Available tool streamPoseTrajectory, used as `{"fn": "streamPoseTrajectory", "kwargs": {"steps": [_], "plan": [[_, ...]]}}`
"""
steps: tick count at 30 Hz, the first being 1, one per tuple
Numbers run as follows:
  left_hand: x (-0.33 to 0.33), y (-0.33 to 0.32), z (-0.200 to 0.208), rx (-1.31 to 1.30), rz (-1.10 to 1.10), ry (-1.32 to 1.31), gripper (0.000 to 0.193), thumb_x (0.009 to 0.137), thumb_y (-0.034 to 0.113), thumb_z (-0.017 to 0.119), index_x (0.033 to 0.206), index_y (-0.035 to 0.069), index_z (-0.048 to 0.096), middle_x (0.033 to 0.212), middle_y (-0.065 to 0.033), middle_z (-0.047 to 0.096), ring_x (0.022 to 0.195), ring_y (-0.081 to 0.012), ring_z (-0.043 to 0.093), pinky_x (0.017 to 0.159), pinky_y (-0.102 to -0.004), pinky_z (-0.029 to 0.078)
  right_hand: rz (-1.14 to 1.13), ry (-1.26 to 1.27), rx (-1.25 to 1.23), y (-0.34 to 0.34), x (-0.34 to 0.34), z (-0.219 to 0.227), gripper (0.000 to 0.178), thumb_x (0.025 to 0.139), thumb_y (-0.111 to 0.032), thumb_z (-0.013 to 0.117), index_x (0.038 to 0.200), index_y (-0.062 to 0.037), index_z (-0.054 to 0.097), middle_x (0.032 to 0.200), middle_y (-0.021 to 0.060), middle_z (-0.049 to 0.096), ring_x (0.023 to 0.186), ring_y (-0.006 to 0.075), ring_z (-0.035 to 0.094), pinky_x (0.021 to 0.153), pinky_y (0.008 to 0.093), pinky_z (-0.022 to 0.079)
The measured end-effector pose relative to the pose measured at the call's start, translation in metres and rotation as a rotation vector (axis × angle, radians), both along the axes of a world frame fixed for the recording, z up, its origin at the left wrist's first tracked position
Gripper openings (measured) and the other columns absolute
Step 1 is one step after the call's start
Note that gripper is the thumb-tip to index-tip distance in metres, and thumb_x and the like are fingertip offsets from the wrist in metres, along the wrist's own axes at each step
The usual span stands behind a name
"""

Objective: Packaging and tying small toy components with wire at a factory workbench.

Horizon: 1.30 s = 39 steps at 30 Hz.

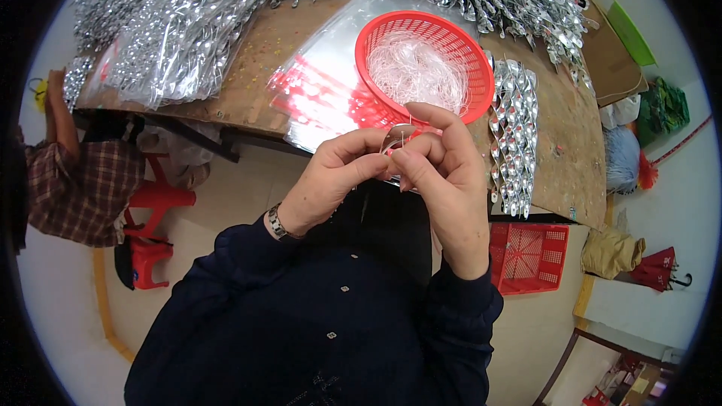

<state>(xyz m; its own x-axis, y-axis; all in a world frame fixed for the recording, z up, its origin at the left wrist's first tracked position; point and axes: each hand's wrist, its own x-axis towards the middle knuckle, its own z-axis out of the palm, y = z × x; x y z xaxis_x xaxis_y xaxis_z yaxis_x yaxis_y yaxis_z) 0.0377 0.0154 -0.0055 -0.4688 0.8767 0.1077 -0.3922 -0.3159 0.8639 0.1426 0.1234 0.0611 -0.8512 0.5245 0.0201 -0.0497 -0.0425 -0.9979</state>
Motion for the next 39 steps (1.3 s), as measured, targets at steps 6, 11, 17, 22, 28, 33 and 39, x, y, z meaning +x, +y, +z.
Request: {"fn": "streamPoseTrajectory", "kwargs": {"steps": [6,11,17,22,28,33,39], "plan": [[0.002,0.000,-0.003,-0.012,-0.004,0.044,0.023,0.090,0.011,0.060,0.110,0.001,0.061,0.094,0.0012,0.061,0.084,-0.0043,0.054,0.075,-0.0197,0.044,0.043,0.051,-0.030,0.009,0.004,-0.006,0.036,0.086,0.000,0.056,0.122,0.0013,0.047,0.081,0.0031,0.059,0.069,0.0052,0.053,0.062,0.0180,0.043],[0.002,-0.003,-0.004,-0.027,-0.012,0.113,0.024,0.089,0.007,0.059,0.112,0.000,0.059,0.101,-0.0013,0.060,0.091,-0.0073,0.055,0.080,-0.0217,0.045,0.024,0.002,-0.015,0.009,0.006,-0.003,0.031,0.086,-0.001,0.056,0.116,0.0000,0.050,0.077,0.0012,0.057,0.067,0.0049,0.051,0.062,0.0179,0.041],[0.005,-0.006,-0.005,-0.056,-0.035,0.203,0.026,0.088,0.002,0.058,0.114,0.000,0.058,0.105,-0.0032,0.059,0.096,-0.0089,0.055,0.083,-0.0222,0.044,0.016,-0.073,0.021,0.015,0.012,0.000,0.018,0.086,-0.002,0.058,0.103,-0.0018,0.053,0.076,0.0014,0.059,0.065,0.0046,0.053,0.059,0.0174,0.041],[0.010,-0.004,-0.006,-0.016,0.074,0.319,0.026,0.084,0.010,0.066,0.107,0.000,0.061,0.095,-0.0023,0.056,0.081,-0.0075,0.053,0.071,-0.0212,0.044,0.037,-0.083,0.047,0.017,0.017,0.002,0.010,0.087,-0.003,0.059,0.096,-0.0014,0.054,0.077,0.0033,0.063,0.066,0.0049,0.057,0.056,0.0165,0.043],[0.006,-0.005,0.001,-0.027,0.017,0.454,0.025,0.087,0.002,0.058,0.112,0.001,0.059,0.101,-0.0047,0.055,0.092,-0.0112,0.054,0.080,-0.0233,0.044,0.020,-0.155,0.101,0.019,0.022,0.008,0.006,0.086,-0.004,0.058,0.091,-0.0039,0.055,0.073,0.0007,0.060,0.062,0.0032,0.051,0.056,0.0165,0.039],[0.004,-0.004,0.003,0.026,0.106,0.456,0.019,0.091,0.006,0.053,0.108,-0.001,0.061,0.099,-0.0052,0.057,0.089,-0.0107,0.054,0.078,-0.0233,0.045,0.059,-0.159,0.153,0.019,0.024,0.007,0.006,0.085,-0.004,0.059,0.090,-0.0035,0.055,0.073,0.0010,0.060,0.063,0.0037,0.052,0.057,0.0167,0.040],[0.007,-0.002,0.013,0.026,0.005,0.181,0.017,0.092,0.005,0.052,0.105,-0.002,0.061,0.096,-0.0040,0.059,0.085,-0.0093,0.055,0.076,-0.0224,0.045,0.038,-0.156,0.219,0.018,0.027,0.010,0.005,0.086,-0.003,0.059,0.088,-0.0014,0.056,0.073,0.0017,0.060,0.064,0.0045,0.055,0.055,0.0171,0.041]]}}
